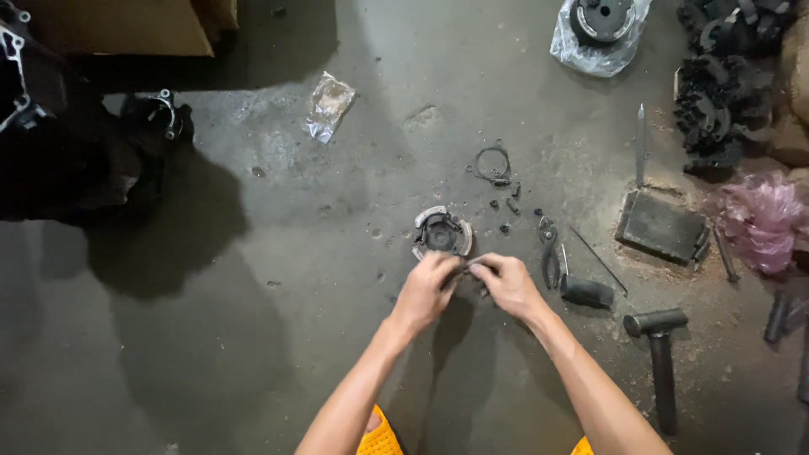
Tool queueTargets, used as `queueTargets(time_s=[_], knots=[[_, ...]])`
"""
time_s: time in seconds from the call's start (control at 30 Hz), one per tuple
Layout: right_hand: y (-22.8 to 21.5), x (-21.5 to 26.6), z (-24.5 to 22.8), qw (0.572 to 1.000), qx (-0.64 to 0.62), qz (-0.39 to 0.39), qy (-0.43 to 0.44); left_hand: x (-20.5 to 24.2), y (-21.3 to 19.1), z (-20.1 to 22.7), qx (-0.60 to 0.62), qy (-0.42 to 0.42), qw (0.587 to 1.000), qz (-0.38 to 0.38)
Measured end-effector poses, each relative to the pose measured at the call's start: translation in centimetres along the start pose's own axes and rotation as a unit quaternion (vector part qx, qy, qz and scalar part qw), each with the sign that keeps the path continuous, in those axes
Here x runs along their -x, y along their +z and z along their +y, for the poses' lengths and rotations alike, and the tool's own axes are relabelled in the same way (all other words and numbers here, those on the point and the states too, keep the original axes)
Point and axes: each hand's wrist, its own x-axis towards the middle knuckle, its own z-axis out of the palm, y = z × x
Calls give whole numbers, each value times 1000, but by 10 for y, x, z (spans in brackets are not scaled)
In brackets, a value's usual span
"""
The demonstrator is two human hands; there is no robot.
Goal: The person assembles a circular mechanical component on the floor, inserting small metal pins and using pliers to secure them. They handle a circular housing, metal pins, and a small plastic bag of parts, using pliers to manipulate the assembly.
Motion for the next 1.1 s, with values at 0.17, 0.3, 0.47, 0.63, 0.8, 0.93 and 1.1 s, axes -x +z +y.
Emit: queueTargets(time_s=[0.17,0.3,0.47,0.63,0.8,0.93,1.1], knots=[[23,3,17,997,-55,-38,37,24,-3,22,156,-138,976,68],[18,5,-6,995,-81,-16,53,17,-7,22,161,-136,975,68],[-39,-7,-14,955,140,252,-63,4,-22,22,236,-286,918,140],[-95,-13,143,896,351,271,18,0,-35,3,76,-168,975,125],[-107,-3,181,859,449,212,122,-2,-10,-12,-70,-73,990,94],[-109,-8,163,859,439,261,36,-8,1,-13,-104,-58,988,96],[-103,-17,102,896,247,322,-179,-13,0,-14,-135,-41,986,91]])
